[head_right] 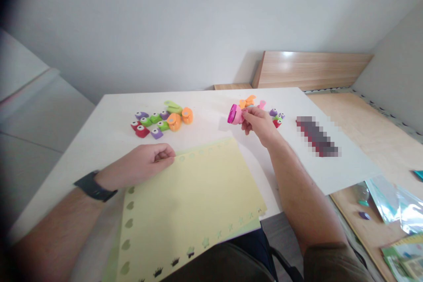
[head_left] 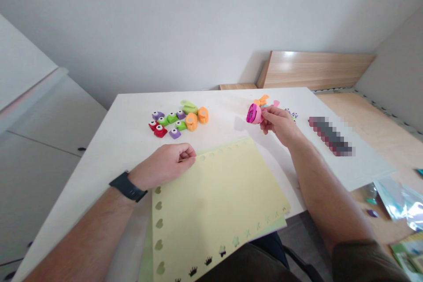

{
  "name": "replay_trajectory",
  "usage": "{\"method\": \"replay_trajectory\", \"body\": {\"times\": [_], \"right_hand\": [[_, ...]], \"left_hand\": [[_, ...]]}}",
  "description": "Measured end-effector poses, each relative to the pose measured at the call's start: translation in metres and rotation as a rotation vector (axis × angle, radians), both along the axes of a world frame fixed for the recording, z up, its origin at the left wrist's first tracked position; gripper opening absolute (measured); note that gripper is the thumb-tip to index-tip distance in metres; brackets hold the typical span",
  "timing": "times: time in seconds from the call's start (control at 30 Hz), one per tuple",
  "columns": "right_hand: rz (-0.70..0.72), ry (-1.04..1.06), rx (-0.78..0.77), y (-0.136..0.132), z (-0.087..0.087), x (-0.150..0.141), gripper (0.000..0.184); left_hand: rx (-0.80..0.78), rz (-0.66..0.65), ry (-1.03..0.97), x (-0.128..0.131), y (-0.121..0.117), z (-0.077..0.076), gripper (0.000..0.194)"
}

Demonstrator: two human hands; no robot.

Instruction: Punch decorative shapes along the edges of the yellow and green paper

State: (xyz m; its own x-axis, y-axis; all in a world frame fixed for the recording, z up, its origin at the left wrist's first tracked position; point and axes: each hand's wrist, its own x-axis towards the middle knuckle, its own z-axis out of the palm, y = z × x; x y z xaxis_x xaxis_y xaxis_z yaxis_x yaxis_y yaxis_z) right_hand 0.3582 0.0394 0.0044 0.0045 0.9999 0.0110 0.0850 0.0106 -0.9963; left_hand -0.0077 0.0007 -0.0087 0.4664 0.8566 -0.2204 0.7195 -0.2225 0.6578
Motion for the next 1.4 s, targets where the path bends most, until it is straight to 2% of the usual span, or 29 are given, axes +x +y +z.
{"method": "replay_trajectory", "body": {"times": [0.37,0.57,0.8,1.07,1.2,1.4], "right_hand": [[0.019,0.032,-0.050,0.002,-0.003,-0.002,0.026],[0.049,0.083,-0.071,-0.001,0.000,-0.004,0.030],[0.014,0.083,-0.109,-0.002,0.002,-0.005,0.033],[-0.067,0.051,-0.068,0.001,0.000,-0.001,0.030],[-0.055,0.029,-0.061,0.001,0.001,0.000,0.029],[-0.028,-0.026,-0.013,0.001,-0.001,0.001,0.029]], "left_hand": [[0.014,0.001,-0.002,0.001,-0.001,0.003,0.022],[0.026,-0.001,0.009,0.001,-0.001,0.002,0.023],[0.029,0.004,0.007,0.001,-0.001,0.003,0.025],[-0.073,-0.006,-0.078,0.000,-0.001,0.007,0.029],[-0.129,-0.014,-0.124,-0.001,-0.002,0.016,0.034],[-0.234,-0.097,-0.121,-0.001,-0.004,0.023,0.033]]}}
